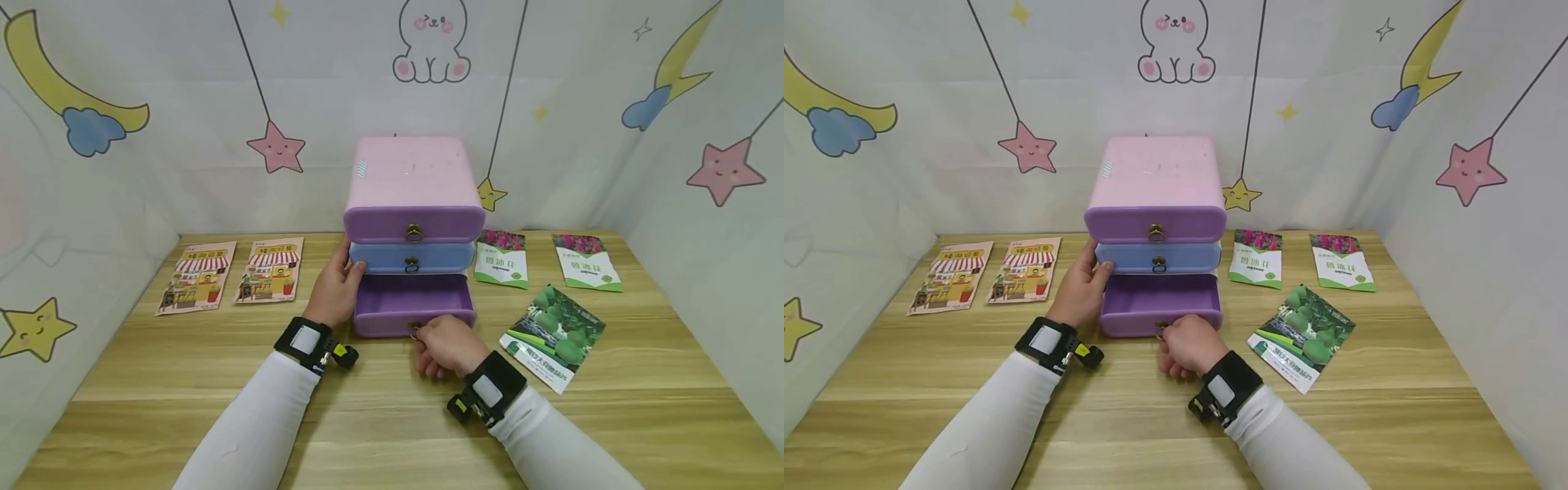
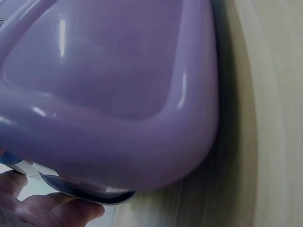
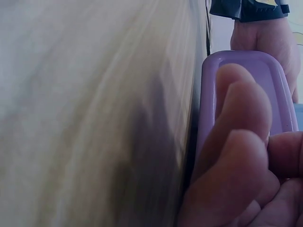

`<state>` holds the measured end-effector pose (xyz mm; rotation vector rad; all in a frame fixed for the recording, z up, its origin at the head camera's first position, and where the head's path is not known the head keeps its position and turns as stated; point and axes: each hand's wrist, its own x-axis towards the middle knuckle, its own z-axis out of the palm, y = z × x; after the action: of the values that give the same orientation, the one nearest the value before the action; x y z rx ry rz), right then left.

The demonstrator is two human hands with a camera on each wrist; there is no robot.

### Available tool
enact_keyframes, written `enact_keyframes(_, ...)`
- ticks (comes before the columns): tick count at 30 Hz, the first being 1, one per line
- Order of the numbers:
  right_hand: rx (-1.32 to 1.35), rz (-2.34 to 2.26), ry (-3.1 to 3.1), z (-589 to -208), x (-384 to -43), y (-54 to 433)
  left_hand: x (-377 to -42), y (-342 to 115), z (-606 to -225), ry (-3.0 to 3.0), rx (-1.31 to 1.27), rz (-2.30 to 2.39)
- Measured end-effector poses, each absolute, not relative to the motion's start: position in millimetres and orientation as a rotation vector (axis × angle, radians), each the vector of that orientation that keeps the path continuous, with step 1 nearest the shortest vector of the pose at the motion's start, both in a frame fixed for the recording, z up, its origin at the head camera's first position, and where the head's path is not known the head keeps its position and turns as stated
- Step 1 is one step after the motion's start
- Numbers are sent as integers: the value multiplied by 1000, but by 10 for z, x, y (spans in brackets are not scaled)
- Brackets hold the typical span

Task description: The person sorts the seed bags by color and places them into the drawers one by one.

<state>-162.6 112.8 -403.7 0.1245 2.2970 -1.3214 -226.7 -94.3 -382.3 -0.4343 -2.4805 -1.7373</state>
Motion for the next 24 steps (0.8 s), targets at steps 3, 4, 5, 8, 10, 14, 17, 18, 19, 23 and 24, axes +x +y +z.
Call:
enact_keyframes(3,122,-1308,2301,-4033,-1604,1139,-2274,-945,-3834,-2478,-435,-1746)
enact_keyframes(4,120,-1303,2302,-4031,-1598,1141,-2276,-946,-3839,-2480,-431,-1750)
enact_keyframes(5,115,-1298,2304,-4031,-1592,1142,-2278,-946,-3844,-2480,-431,-1751)
enact_keyframes(8,103,-1292,2301,-4029,-1572,1138,-2281,-946,-3853,-2484,-420,-1747)
enact_keyframes(10,93,-1296,2296,-4027,-1557,1130,-2283,-945,-3856,-2485,-412,-1748)
enact_keyframes(14,82,-1306,2287,-4029,-1530,1115,-2285,-941,-3855,-2490,-397,-1742)
enact_keyframes(17,83,-1304,2286,-4029,-1516,1109,-2286,-938,-3851,-2495,-388,-1739)
enact_keyframes(18,81,-1300,2289,-4029,-1512,1109,-2286,-937,-3852,-2497,-384,-1735)
enact_keyframes(19,82,-1296,2290,-4028,-1508,1109,-2287,-936,-3853,-2500,-380,-1730)
enact_keyframes(23,83,-1288,2291,-4025,-1483,1113,-2282,-930,-3849,-2510,-362,-1713)
enact_keyframes(24,84,-1290,2290,-4026,-1475,1113,-2281,-927,-3847,-2513,-356,-1709)
